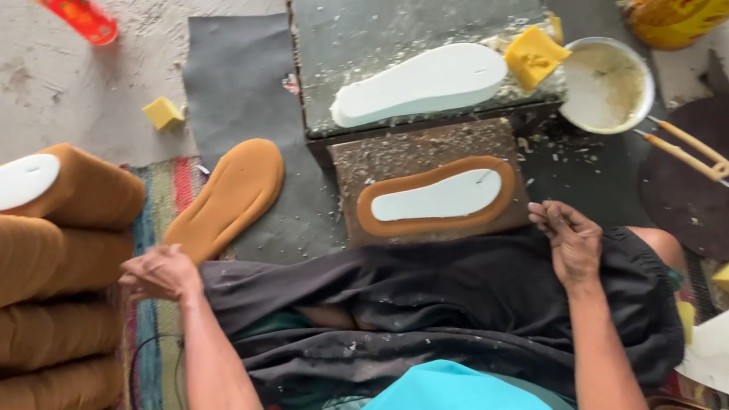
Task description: The person applies glue to white insoles using a yellow sponge, then presses each insole onto a brown sole. They repeat this process for multiple pairs, stacking the finished sandals to the left.
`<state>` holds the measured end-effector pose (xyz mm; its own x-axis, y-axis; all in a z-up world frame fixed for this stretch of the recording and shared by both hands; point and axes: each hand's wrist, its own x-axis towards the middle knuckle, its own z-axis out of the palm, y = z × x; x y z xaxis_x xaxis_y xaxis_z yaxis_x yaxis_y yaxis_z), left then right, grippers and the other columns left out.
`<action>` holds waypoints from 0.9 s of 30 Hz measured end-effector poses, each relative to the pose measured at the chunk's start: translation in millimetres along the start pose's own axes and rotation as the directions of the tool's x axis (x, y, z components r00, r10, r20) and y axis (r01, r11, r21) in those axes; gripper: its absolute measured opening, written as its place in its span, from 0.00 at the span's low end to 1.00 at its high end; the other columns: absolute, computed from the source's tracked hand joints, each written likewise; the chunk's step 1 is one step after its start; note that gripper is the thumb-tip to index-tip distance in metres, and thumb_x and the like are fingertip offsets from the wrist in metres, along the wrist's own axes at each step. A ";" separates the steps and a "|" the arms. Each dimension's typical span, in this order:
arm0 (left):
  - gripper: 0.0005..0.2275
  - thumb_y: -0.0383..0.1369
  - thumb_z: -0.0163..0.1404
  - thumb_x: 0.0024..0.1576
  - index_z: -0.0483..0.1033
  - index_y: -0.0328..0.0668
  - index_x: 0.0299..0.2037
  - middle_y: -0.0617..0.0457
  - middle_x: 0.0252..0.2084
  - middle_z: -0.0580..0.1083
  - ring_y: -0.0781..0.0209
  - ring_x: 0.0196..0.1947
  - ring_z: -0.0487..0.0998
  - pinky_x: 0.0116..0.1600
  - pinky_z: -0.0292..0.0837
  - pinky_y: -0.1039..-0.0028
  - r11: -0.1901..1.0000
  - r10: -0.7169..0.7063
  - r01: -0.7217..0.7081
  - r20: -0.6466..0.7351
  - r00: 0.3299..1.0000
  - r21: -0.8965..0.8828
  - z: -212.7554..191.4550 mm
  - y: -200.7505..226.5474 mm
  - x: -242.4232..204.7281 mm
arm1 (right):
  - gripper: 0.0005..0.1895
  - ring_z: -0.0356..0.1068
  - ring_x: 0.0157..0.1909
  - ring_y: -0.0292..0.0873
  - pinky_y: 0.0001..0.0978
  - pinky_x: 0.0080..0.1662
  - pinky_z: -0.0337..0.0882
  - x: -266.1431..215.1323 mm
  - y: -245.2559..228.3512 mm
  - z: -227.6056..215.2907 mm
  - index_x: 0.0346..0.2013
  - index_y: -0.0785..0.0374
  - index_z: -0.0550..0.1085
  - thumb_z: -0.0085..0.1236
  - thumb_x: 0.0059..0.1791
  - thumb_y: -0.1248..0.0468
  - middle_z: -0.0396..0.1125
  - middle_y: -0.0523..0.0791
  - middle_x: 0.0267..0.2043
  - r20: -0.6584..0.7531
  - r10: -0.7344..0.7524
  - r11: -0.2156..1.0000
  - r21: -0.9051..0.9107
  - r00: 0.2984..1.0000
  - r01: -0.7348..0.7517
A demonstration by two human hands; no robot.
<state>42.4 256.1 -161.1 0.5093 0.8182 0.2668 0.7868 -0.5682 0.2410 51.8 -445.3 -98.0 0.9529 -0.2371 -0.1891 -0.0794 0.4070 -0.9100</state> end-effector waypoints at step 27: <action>0.15 0.28 0.62 0.54 0.73 0.38 0.49 0.46 0.49 0.75 0.50 0.46 0.78 0.51 0.77 0.58 0.664 0.034 0.015 0.051 0.998 -0.748 -79.2 62.8 -26.0 | 0.01 0.73 0.36 0.34 0.25 0.42 0.72 -52.1 -47.5 82.0 0.34 0.68 0.78 0.62 0.50 0.71 0.75 0.44 0.34 0.127 -0.208 0.839 -0.486 0.970 0.244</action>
<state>51.0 192.2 -79.0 0.5528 0.8018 0.2270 0.2691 -0.4296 0.8620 30.0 -379.9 -14.7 0.9779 -0.2024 0.0528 0.0235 -0.1446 -0.9892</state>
